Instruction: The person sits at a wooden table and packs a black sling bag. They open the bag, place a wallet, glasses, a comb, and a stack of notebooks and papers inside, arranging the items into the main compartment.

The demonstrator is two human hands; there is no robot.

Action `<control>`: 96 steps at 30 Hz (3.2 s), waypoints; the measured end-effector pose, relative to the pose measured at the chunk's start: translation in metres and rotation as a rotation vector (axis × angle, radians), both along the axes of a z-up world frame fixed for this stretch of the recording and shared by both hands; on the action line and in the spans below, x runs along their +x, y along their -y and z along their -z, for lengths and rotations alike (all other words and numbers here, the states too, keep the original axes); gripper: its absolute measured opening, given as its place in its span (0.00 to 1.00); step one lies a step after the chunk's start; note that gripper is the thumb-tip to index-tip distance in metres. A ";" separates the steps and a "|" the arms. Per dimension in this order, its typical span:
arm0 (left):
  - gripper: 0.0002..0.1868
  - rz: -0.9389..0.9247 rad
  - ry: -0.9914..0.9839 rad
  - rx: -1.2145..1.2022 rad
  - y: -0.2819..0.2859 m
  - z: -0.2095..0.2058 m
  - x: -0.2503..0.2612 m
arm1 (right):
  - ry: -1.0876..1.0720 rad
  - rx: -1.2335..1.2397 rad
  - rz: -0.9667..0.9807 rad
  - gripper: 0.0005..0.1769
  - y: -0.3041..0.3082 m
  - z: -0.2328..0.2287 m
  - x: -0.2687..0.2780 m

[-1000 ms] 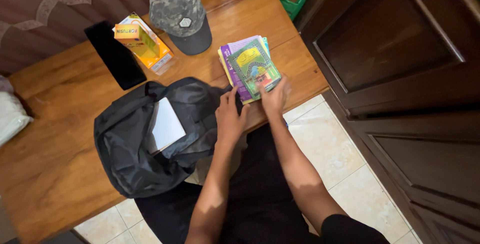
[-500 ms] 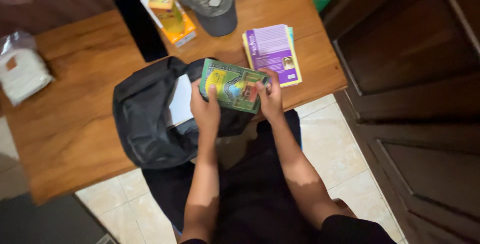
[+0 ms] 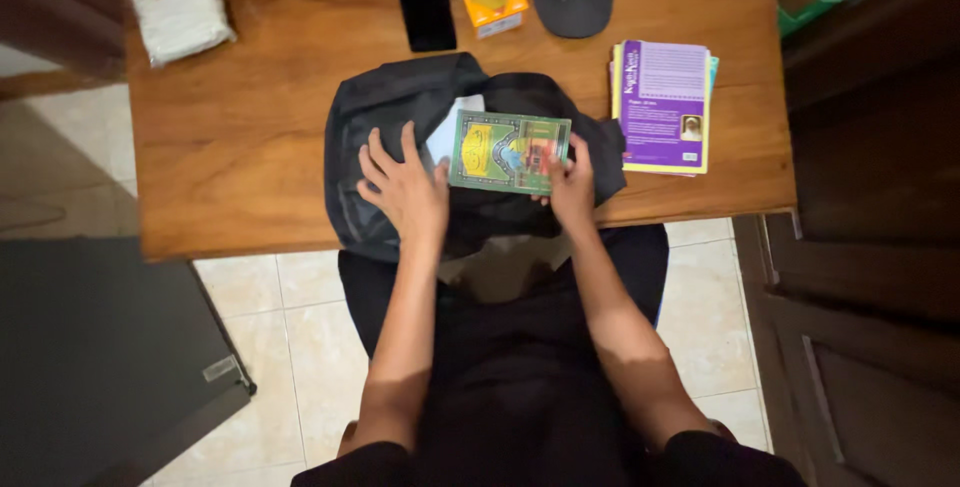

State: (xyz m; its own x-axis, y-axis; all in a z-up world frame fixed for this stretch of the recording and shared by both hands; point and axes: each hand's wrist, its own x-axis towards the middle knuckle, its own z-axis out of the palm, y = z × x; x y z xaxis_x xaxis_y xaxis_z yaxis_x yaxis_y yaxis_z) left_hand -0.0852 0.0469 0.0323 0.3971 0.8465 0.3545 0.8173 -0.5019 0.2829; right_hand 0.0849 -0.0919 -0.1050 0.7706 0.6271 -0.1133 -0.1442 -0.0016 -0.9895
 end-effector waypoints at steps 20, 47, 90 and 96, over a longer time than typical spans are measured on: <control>0.37 0.184 0.177 -0.036 -0.008 -0.021 -0.043 | 0.780 -0.573 -0.044 0.27 -0.089 -0.048 -0.060; 0.28 0.639 0.238 -0.302 0.099 0.005 0.079 | 0.577 -0.173 0.713 0.22 0.104 -0.002 0.110; 0.31 0.492 0.267 -0.253 0.052 -0.015 0.021 | 0.563 -0.178 0.057 0.16 -0.021 -0.037 -0.001; 0.25 0.720 0.297 -0.462 0.088 -0.010 0.066 | 0.591 -0.313 0.530 0.19 0.069 -0.013 0.090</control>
